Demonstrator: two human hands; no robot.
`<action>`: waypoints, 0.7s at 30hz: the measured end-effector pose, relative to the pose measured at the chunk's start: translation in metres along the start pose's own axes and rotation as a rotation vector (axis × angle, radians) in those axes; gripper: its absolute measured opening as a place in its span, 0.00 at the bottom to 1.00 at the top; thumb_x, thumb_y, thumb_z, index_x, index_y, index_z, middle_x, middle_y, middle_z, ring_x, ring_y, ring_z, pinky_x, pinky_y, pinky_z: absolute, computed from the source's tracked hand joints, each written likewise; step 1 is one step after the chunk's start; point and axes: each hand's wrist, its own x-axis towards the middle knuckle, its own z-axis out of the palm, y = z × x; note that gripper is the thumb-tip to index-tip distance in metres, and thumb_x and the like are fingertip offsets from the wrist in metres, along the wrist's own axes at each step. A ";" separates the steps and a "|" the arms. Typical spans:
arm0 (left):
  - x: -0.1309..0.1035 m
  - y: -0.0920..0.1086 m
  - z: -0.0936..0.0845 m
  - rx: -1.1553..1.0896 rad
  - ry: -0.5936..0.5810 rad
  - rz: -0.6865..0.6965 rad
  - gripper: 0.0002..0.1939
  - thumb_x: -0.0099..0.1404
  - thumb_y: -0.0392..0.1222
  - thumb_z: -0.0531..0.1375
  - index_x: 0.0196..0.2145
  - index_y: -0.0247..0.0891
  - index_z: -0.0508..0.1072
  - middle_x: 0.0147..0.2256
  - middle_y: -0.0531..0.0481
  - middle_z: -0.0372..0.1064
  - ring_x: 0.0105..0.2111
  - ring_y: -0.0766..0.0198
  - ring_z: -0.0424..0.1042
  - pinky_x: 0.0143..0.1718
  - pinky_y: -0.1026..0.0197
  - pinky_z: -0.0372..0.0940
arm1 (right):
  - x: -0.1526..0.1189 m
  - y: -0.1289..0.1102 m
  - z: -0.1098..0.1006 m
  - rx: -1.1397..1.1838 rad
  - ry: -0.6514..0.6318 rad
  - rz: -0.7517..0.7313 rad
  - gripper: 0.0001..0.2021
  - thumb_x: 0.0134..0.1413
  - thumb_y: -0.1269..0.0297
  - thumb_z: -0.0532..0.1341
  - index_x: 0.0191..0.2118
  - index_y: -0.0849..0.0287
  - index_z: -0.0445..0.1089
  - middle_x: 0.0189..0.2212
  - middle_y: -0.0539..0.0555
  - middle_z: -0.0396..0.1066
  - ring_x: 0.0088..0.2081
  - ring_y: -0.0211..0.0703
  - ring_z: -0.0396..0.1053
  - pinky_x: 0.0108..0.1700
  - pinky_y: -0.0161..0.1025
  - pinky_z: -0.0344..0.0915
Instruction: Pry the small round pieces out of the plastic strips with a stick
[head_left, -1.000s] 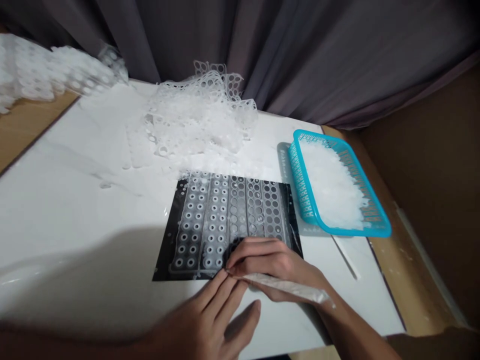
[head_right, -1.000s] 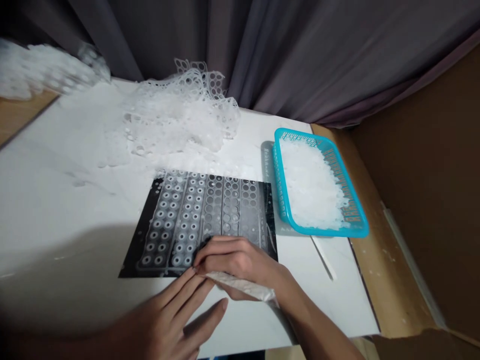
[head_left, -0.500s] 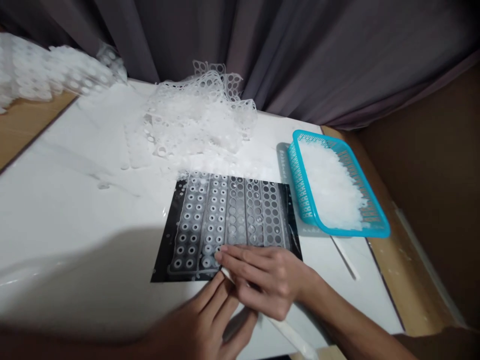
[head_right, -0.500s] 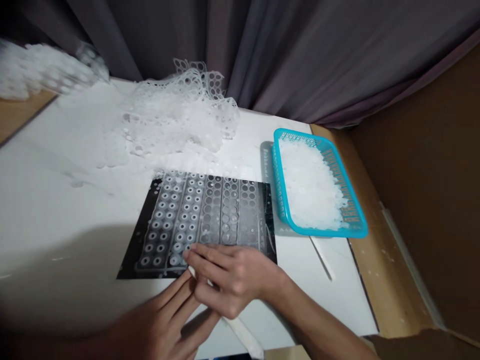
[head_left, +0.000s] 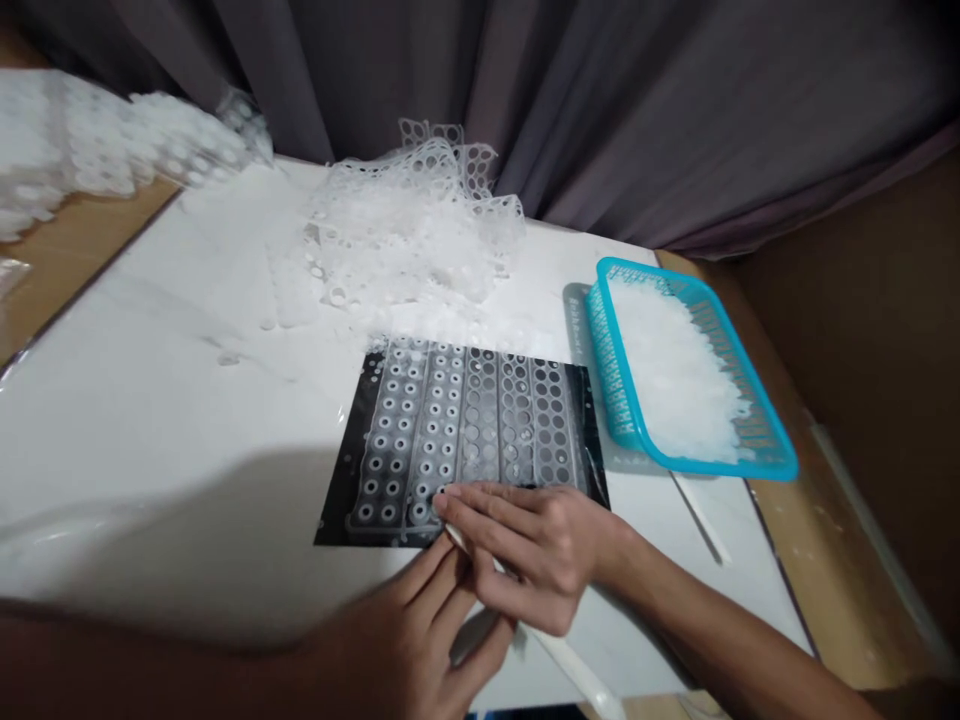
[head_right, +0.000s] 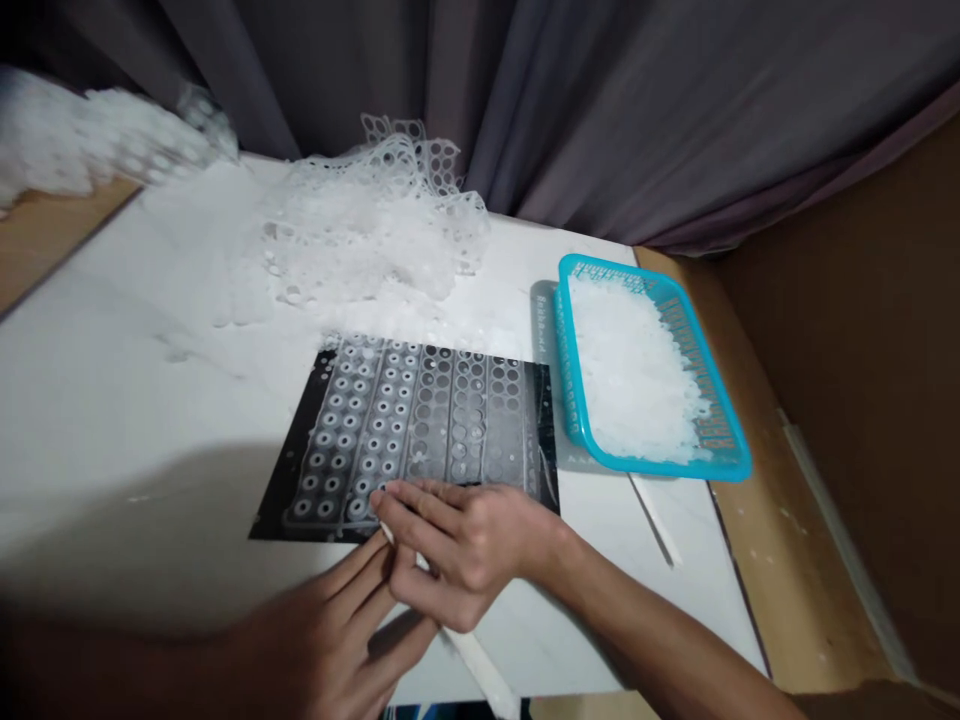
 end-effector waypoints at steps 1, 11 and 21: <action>0.002 -0.001 -0.004 -0.003 -0.028 0.017 0.23 0.70 0.42 0.61 0.59 0.30 0.76 0.47 0.31 0.80 0.51 0.38 0.80 0.63 0.34 0.66 | 0.000 -0.001 -0.001 0.039 -0.015 0.032 0.08 0.66 0.72 0.63 0.32 0.59 0.72 0.50 0.70 0.84 0.54 0.58 0.84 0.49 0.47 0.87; 0.013 -0.007 -0.028 -0.058 -0.281 0.077 0.32 0.74 0.53 0.58 0.64 0.23 0.71 0.52 0.24 0.78 0.55 0.35 0.77 0.65 0.32 0.62 | -0.012 -0.002 0.009 0.388 0.040 0.434 0.10 0.72 0.74 0.62 0.52 0.57 0.79 0.59 0.60 0.81 0.51 0.48 0.86 0.48 0.37 0.86; 0.010 -0.001 -0.022 -0.060 -0.282 0.024 0.37 0.72 0.57 0.60 0.66 0.22 0.69 0.64 0.18 0.69 0.67 0.27 0.69 0.71 0.30 0.57 | -0.006 -0.009 -0.021 0.323 0.165 0.646 0.13 0.69 0.74 0.66 0.54 0.57 0.80 0.58 0.61 0.82 0.50 0.54 0.86 0.50 0.44 0.86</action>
